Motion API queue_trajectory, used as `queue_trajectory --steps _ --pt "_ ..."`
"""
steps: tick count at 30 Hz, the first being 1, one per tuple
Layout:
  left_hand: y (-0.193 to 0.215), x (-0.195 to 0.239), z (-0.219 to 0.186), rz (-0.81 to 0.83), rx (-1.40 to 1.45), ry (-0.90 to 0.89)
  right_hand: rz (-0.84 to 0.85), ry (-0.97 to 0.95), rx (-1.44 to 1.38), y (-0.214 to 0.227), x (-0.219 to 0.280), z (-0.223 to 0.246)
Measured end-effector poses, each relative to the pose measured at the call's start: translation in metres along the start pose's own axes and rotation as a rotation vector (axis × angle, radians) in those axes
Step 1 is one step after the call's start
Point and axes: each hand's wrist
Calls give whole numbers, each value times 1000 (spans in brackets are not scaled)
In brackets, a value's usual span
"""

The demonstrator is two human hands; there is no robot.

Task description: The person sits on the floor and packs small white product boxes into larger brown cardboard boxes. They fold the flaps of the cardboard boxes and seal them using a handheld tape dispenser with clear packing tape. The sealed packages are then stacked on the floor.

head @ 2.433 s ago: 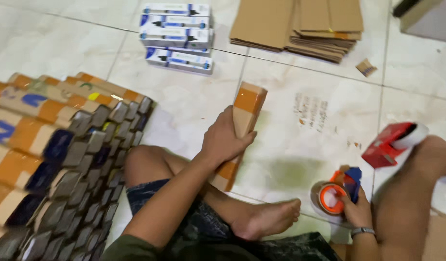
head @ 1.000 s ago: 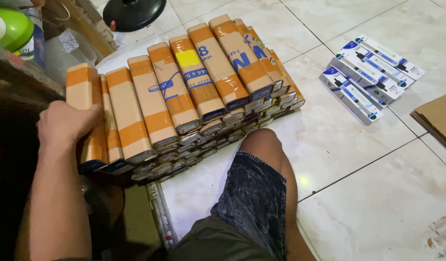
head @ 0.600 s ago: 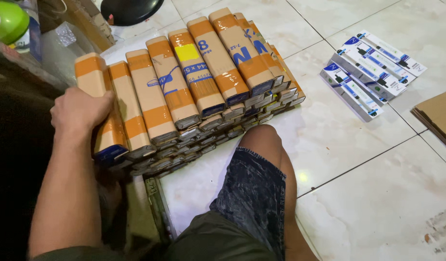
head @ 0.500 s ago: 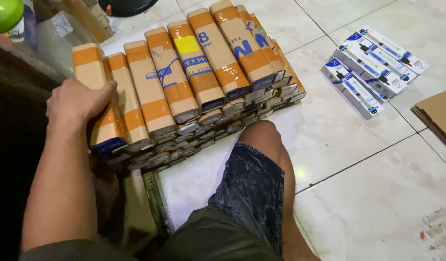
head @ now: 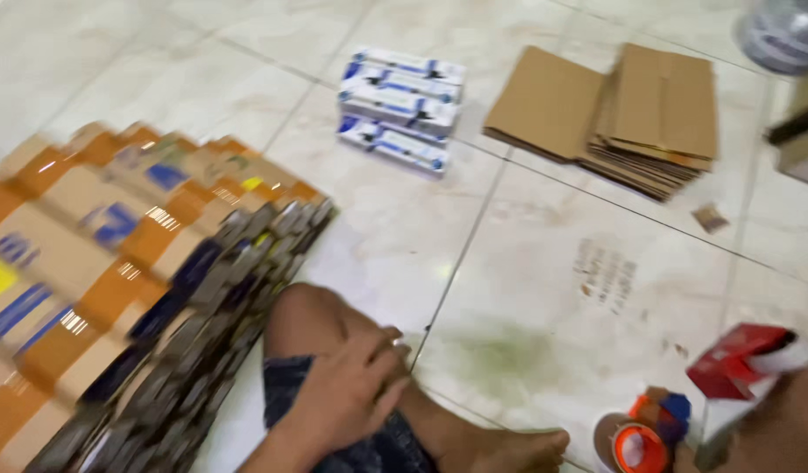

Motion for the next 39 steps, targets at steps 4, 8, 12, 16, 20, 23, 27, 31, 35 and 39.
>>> queue_trajectory --steps 4,8,12,16,20,23,27,31,35,39 --pt "-92 -41 18 492 173 -102 -70 -82 -103 -1 -13 38" --pt "-155 -83 43 640 335 -76 -122 45 -376 -8 -73 83" --pt "-208 -100 80 638 394 -30 9 -8 -408 -11 -160 151" --pt "-248 -93 101 692 629 388 44 257 -404 -62 -242 208" --pt "-251 -104 100 838 663 604 85 568 -295 -132 -313 272" --pt "-248 -106 98 796 868 826 128 742 -161 -146 -370 311" --pt "-236 -117 101 788 900 894 395 532 51 -137 -391 339" --pt "-243 -115 107 574 1181 825 423 629 112 -139 -360 319" --pt "-204 -141 110 142 1743 1136 113 928 -219 -78 -227 274" --pt "-194 -145 106 158 1753 1295 301 938 -436 -78 -98 212"
Point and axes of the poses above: each hand's wrist, its own x-axis away from the middle knuckle, its own y-axis out of the back of the hand, z = x × y, and after that the axes turned 9 degrees about z, right-handed
